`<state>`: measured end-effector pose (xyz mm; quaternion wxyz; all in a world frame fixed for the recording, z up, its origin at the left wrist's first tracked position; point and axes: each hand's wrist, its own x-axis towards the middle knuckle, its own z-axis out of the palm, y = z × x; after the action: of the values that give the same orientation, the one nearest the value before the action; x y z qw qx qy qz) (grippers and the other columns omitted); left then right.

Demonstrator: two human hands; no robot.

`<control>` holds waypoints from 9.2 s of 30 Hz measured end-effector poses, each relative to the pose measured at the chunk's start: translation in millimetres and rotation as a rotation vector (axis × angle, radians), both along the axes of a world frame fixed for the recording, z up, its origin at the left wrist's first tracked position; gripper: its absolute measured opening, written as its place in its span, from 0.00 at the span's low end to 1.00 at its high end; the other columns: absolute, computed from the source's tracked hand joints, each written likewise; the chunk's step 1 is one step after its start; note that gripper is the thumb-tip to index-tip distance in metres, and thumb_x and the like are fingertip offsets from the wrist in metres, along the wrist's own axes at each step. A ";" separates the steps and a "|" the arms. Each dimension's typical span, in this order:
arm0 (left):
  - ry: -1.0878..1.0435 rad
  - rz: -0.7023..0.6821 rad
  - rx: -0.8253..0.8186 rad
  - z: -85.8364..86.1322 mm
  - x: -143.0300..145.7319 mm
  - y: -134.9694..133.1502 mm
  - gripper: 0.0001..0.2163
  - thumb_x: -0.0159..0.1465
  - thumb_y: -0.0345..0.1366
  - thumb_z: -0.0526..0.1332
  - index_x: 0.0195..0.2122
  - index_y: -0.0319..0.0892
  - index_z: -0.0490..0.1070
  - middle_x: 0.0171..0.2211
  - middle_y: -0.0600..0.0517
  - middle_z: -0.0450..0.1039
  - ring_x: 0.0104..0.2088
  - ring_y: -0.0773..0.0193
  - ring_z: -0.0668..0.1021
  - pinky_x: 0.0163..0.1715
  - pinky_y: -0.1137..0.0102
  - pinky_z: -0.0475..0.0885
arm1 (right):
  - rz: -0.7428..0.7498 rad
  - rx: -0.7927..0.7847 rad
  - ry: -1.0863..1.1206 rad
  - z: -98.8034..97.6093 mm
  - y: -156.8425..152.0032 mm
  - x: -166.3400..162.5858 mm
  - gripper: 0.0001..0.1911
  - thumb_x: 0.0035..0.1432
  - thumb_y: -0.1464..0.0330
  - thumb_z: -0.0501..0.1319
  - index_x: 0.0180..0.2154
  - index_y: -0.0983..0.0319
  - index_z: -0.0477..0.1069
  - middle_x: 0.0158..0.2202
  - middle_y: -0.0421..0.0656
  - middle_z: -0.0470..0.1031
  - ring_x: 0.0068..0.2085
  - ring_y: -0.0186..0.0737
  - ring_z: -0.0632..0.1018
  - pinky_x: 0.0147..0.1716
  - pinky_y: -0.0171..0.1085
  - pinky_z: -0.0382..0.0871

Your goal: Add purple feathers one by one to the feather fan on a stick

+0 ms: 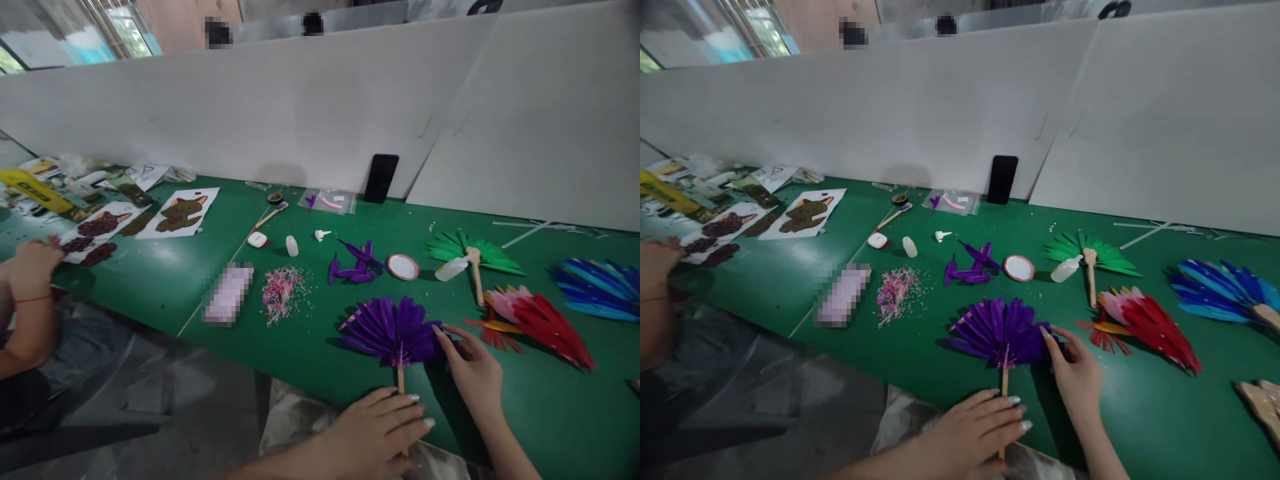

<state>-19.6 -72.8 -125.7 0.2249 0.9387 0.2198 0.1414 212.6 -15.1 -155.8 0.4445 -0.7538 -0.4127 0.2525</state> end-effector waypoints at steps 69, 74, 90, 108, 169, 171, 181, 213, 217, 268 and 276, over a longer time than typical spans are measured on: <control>-0.009 -0.020 -0.073 -15.2 6.5 6.0 0.26 0.66 0.31 0.55 0.65 0.45 0.53 0.64 0.47 0.59 0.64 0.60 0.62 0.61 0.61 0.64 | 0.028 0.108 0.039 -5.7 4.2 -2.2 0.23 0.57 0.52 0.58 0.39 0.65 0.75 0.14 0.34 0.61 0.17 0.32 0.65 0.17 0.31 0.59; 0.019 -0.028 -0.057 -15.1 6.0 6.6 0.25 0.65 0.30 0.55 0.64 0.43 0.54 0.64 0.46 0.59 0.64 0.60 0.62 0.61 0.61 0.63 | 0.025 0.104 0.028 -2.9 3.6 -2.9 0.23 0.57 0.51 0.58 0.38 0.65 0.76 0.14 0.34 0.61 0.17 0.31 0.64 0.17 0.30 0.59; 0.009 -0.030 -0.056 -12.5 6.4 5.3 0.26 0.67 0.31 0.55 0.66 0.44 0.51 0.64 0.47 0.59 0.64 0.59 0.61 0.61 0.60 0.63 | 0.054 -0.002 -0.267 12.1 -5.7 2.9 0.25 0.63 0.53 0.51 0.49 0.64 0.71 0.17 0.38 0.68 0.18 0.38 0.70 0.21 0.34 0.60; -0.369 0.516 0.008 13.7 -6.8 61.7 0.17 0.67 0.31 0.52 0.55 0.51 0.65 0.45 0.51 0.77 0.45 0.59 0.77 0.48 0.62 0.72 | 0.814 0.107 -0.793 14.3 -35.9 -31.9 0.32 0.68 0.64 0.46 0.68 0.60 0.35 0.68 0.45 0.47 0.68 0.43 0.51 0.64 0.56 0.44; -0.110 0.738 -0.087 23.2 19.3 200.9 0.11 0.65 0.39 0.56 0.36 0.43 0.78 0.36 0.49 0.77 0.40 0.58 0.76 0.47 0.61 0.67 | 0.902 0.122 -0.765 17.9 -41.8 -27.6 0.30 0.68 0.63 0.47 0.68 0.58 0.40 0.69 0.44 0.45 0.68 0.44 0.49 0.64 0.59 0.42; -0.142 0.811 -0.028 24.9 1.5 187.3 0.14 0.67 0.40 0.52 0.44 0.43 0.75 0.42 0.46 0.76 0.45 0.56 0.75 0.50 0.60 0.65 | 0.881 0.137 -0.771 16.3 -42.5 -27.4 0.31 0.68 0.63 0.48 0.68 0.58 0.40 0.69 0.44 0.46 0.68 0.44 0.49 0.64 0.58 0.41; 0.021 1.514 0.408 -7.1 -135.6 94.2 0.31 0.69 0.47 0.47 0.66 0.28 0.47 0.63 0.28 0.53 0.66 0.43 0.54 0.61 0.43 0.40 | 0.790 0.226 -0.743 7.9 -47.1 -26.0 0.32 0.66 0.63 0.50 0.67 0.60 0.41 0.68 0.47 0.49 0.68 0.45 0.49 0.65 0.53 0.38; 0.027 1.547 0.422 -19.9 -196.4 82.3 0.23 0.66 0.47 0.52 0.55 0.35 0.67 0.64 0.31 0.55 0.66 0.49 0.56 0.63 0.47 0.37 | 0.733 0.248 -0.739 2.2 -49.6 -28.1 0.32 0.66 0.63 0.51 0.67 0.58 0.42 0.68 0.47 0.49 0.67 0.47 0.52 0.64 0.55 0.42; 0.005 1.553 0.407 -19.1 -197.6 82.5 0.24 0.66 0.45 0.53 0.58 0.36 0.64 0.65 0.32 0.52 0.66 0.47 0.54 0.63 0.45 0.38 | 0.731 0.253 -0.733 0.2 -49.3 -27.4 0.33 0.66 0.63 0.51 0.68 0.58 0.42 0.68 0.47 0.50 0.67 0.49 0.53 0.64 0.56 0.43; -0.098 0.828 0.088 -6.9 -36.1 118.9 0.19 0.69 0.40 0.50 0.60 0.44 0.60 0.61 0.43 0.63 0.67 0.48 0.53 0.61 0.46 0.56 | 0.945 0.114 -0.668 27.4 -49.2 -31.9 0.32 0.68 0.65 0.48 0.68 0.61 0.38 0.69 0.42 0.42 0.69 0.42 0.47 0.65 0.56 0.45; -0.125 0.831 0.108 -3.3 -37.3 117.7 0.19 0.69 0.39 0.51 0.60 0.46 0.60 0.61 0.43 0.64 0.66 0.47 0.54 0.58 0.44 0.59 | 0.950 0.072 -0.676 28.8 -49.4 -31.8 0.32 0.68 0.63 0.46 0.68 0.62 0.37 0.70 0.41 0.39 0.69 0.42 0.44 0.65 0.56 0.43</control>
<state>-57.0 44.9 -129.1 0.1122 0.7705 0.5576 0.2877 180.8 -64.5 -127.1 0.1512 -0.5093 -0.8328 0.1554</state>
